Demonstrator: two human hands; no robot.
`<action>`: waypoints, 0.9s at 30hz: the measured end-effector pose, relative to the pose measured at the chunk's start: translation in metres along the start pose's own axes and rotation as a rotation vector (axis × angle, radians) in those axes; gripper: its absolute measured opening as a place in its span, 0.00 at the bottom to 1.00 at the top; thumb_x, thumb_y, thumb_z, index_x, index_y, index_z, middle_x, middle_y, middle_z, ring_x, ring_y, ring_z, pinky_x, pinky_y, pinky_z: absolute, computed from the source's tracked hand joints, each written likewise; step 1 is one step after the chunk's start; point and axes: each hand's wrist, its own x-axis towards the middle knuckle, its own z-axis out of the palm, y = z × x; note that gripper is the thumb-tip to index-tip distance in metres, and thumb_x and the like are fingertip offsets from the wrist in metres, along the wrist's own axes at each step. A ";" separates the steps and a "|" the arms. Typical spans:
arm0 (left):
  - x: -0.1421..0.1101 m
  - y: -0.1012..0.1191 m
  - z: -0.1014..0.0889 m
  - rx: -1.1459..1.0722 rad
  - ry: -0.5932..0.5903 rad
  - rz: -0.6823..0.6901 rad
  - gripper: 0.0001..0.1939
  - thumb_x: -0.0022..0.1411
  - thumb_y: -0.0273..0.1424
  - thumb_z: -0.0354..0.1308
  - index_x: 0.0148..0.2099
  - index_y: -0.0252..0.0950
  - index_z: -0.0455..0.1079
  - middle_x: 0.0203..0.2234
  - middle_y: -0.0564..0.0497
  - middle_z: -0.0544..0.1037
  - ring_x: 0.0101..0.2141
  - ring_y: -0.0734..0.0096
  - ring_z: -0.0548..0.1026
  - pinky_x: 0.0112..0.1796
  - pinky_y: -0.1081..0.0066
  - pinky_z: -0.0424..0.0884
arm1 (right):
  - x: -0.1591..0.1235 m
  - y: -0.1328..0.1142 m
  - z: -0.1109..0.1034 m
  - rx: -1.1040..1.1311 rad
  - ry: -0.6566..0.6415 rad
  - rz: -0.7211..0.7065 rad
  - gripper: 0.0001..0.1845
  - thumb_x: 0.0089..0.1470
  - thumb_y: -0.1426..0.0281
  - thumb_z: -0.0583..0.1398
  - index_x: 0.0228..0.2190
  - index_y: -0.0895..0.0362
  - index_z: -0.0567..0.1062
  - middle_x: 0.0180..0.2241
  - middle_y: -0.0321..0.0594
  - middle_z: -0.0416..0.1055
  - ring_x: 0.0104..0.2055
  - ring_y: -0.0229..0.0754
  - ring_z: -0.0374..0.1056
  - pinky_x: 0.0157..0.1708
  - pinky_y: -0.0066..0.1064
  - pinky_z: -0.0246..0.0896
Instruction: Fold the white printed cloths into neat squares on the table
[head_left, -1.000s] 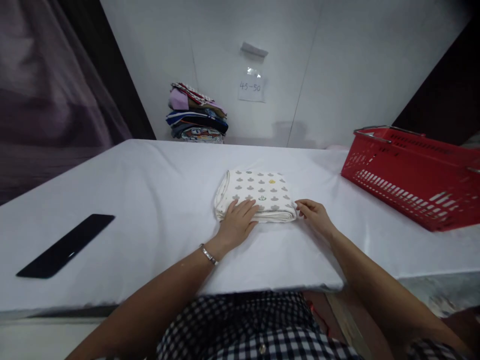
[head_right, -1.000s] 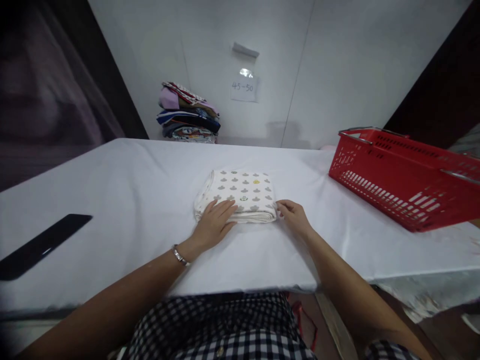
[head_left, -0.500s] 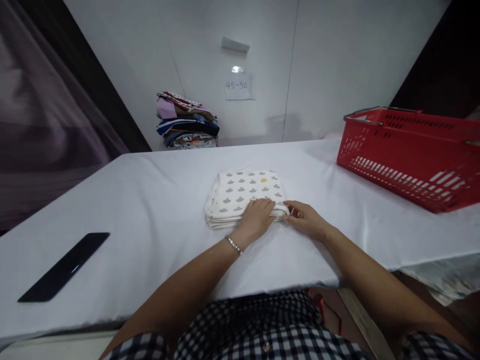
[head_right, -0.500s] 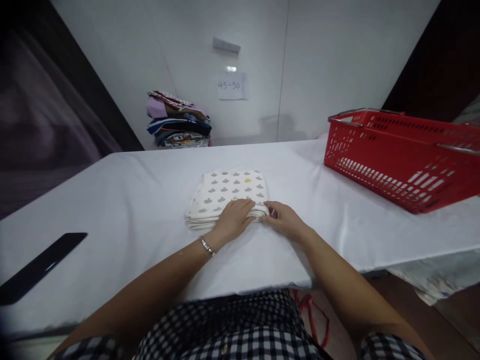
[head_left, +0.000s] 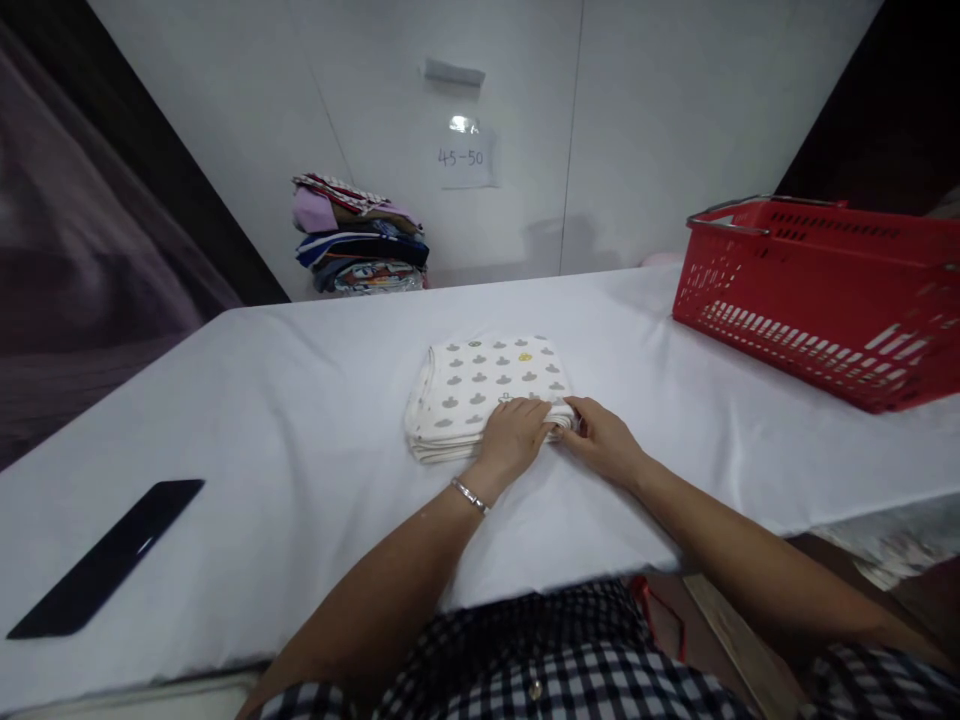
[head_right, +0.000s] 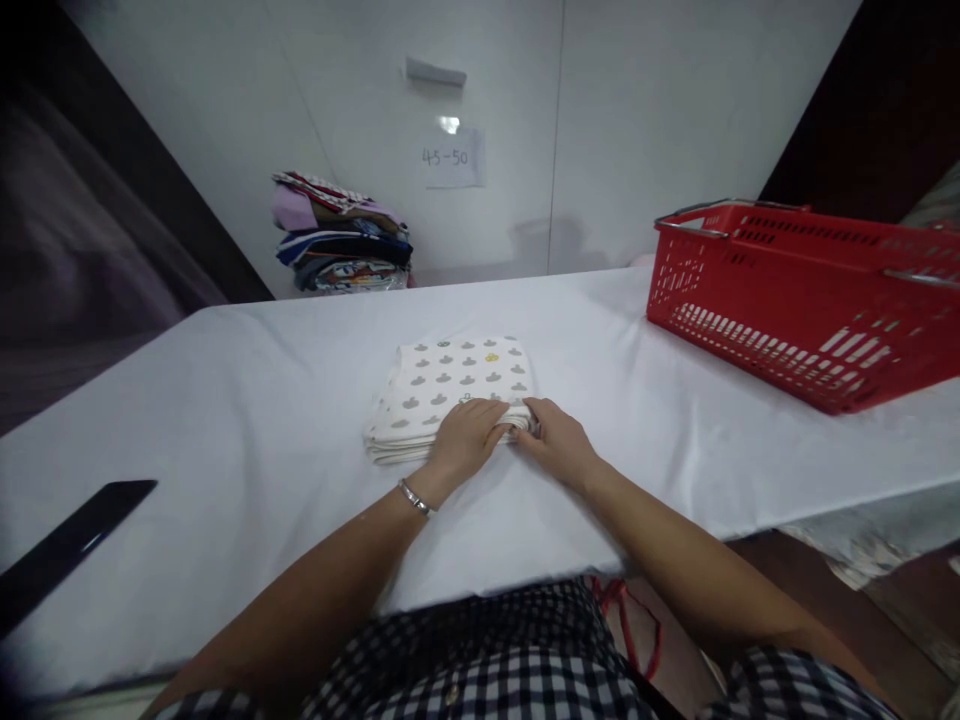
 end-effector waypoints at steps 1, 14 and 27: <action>0.000 0.000 0.000 0.001 0.000 0.004 0.13 0.67 0.35 0.46 0.49 0.37 0.65 0.43 0.49 0.75 0.45 0.65 0.69 0.44 0.64 0.64 | 0.000 -0.001 0.001 -0.016 0.006 0.006 0.20 0.52 0.63 0.56 0.48 0.52 0.66 0.41 0.41 0.71 0.39 0.44 0.66 0.36 0.34 0.60; -0.012 -0.009 -0.008 -0.031 0.023 -0.019 0.18 0.63 0.31 0.52 0.55 0.37 0.60 0.45 0.48 0.73 0.46 0.64 0.68 0.44 0.63 0.64 | 0.000 0.000 0.002 -0.218 -0.013 0.037 0.12 0.52 0.69 0.53 0.40 0.52 0.68 0.33 0.37 0.71 0.30 0.40 0.64 0.29 0.29 0.52; -0.013 -0.013 -0.019 -0.014 -0.013 -0.071 0.11 0.64 0.36 0.51 0.45 0.38 0.69 0.37 0.49 0.72 0.40 0.65 0.67 0.40 0.64 0.64 | 0.000 -0.006 -0.004 -0.267 -0.066 0.012 0.08 0.52 0.68 0.53 0.36 0.53 0.67 0.31 0.36 0.70 0.29 0.39 0.63 0.28 0.29 0.50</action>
